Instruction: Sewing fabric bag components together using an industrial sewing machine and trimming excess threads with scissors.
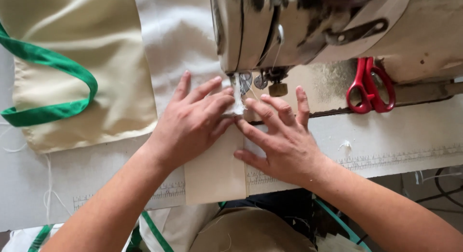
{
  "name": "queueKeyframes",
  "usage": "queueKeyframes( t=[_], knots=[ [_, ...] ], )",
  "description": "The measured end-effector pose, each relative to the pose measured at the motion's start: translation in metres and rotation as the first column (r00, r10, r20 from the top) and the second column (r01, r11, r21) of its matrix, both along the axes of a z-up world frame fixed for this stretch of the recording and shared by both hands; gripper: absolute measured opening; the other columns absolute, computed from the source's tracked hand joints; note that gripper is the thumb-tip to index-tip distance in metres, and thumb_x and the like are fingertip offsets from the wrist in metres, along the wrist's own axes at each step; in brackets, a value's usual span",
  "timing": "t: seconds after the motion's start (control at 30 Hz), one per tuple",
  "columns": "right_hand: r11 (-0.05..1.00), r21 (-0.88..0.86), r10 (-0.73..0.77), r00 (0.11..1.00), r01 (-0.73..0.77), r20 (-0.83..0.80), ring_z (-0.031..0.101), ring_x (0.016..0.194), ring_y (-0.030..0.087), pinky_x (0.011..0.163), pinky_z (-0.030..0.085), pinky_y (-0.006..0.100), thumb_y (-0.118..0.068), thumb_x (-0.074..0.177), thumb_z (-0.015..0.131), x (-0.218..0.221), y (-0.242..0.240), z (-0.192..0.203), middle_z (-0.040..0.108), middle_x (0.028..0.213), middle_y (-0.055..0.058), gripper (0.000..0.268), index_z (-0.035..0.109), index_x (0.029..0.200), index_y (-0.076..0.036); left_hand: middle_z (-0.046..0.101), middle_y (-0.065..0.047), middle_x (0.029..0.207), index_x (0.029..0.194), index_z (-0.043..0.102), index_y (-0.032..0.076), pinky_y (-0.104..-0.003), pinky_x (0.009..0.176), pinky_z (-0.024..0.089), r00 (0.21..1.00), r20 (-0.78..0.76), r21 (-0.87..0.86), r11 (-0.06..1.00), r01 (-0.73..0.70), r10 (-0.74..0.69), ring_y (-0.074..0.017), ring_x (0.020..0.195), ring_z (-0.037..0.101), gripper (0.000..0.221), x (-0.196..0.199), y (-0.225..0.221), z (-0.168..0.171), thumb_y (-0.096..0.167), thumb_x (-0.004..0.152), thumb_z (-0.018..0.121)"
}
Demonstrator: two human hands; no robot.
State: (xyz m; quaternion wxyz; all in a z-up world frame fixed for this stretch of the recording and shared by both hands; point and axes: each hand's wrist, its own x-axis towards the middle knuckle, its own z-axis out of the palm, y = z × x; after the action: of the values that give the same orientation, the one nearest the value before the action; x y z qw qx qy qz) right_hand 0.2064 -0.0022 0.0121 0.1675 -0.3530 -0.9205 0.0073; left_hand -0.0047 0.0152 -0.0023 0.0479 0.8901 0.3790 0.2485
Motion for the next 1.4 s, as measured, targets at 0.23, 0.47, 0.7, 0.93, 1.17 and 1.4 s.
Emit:
queueKeyframes(
  t=[0.23,0.47,0.7,0.93,1.17,1.4],
  knots=[
    [0.993,0.121,-0.009,1.000,0.009,-0.002,0.042,0.102,0.026,0.097,0.020,0.052,-0.056,0.083,0.059,0.002,-0.004,-0.002,0.045,0.104,0.006,0.047,0.061,0.110,-0.018,0.067,-0.006,0.095,0.084,0.057,0.007,-0.057,0.100,0.029,0.911,0.344,-0.120,0.973,-0.196,0.226,-0.0287,0.102,0.063,0.004,0.019,-0.001,0.003,0.005,0.086,0.060],
    [0.987,0.163,-0.014,0.999,0.009,0.029,0.041,0.101,0.025,0.097,0.020,0.048,-0.057,0.084,0.056,0.001,-0.004,0.002,0.045,0.104,0.004,0.049,0.063,0.112,-0.017,0.064,-0.008,0.094,0.080,0.060,0.005,-0.052,0.101,0.031,0.993,0.067,0.290,0.950,-0.115,0.100,-0.0310,0.105,0.060,0.012,0.017,-0.014,0.004,0.004,0.090,0.053],
    [0.977,0.214,-0.005,0.999,-0.007,0.054,0.042,0.111,0.024,0.096,0.022,0.047,-0.057,0.085,0.055,-0.002,-0.002,0.005,0.052,0.124,0.001,0.046,0.063,0.108,-0.018,0.062,-0.010,0.105,0.091,0.060,0.005,-0.051,0.091,0.042,0.996,-0.046,0.290,0.955,-0.065,0.081,-0.0316,0.105,0.058,0.011,0.009,-0.017,0.006,0.011,0.090,0.051],
    [0.988,0.153,-0.006,1.000,0.002,0.027,0.045,0.114,0.026,0.098,0.018,0.048,-0.054,0.084,0.057,-0.002,-0.003,0.004,0.054,0.123,0.005,0.043,0.064,0.105,-0.017,0.062,-0.008,0.107,0.103,0.055,0.005,-0.047,0.098,0.036,0.994,0.029,0.163,0.981,-0.105,0.101,-0.0277,0.111,0.056,0.017,0.007,-0.017,0.000,0.020,0.094,0.052],
    [0.977,0.213,-0.016,0.996,-0.002,0.084,0.043,0.114,0.024,0.096,0.022,0.048,-0.057,0.085,0.055,-0.004,-0.004,0.005,0.051,0.127,0.002,0.046,0.063,0.109,-0.018,0.062,-0.010,0.106,0.101,0.061,0.006,-0.049,0.094,0.040,0.995,0.004,0.207,0.973,-0.101,0.102,-0.0301,0.107,0.057,0.014,0.008,-0.016,0.000,0.013,0.090,0.054],
    [0.991,0.133,-0.039,0.999,0.034,0.031,0.039,0.103,0.024,0.092,0.024,0.048,-0.059,0.082,0.054,-0.001,-0.006,-0.002,0.042,0.108,0.006,0.047,0.061,0.110,-0.021,0.060,0.001,0.066,0.066,0.053,0.013,-0.040,0.073,0.034,0.917,0.160,-0.260,0.912,-0.317,0.365,-0.0229,0.074,0.052,0.026,0.019,0.010,0.016,0.025,0.089,0.056]
  ],
)
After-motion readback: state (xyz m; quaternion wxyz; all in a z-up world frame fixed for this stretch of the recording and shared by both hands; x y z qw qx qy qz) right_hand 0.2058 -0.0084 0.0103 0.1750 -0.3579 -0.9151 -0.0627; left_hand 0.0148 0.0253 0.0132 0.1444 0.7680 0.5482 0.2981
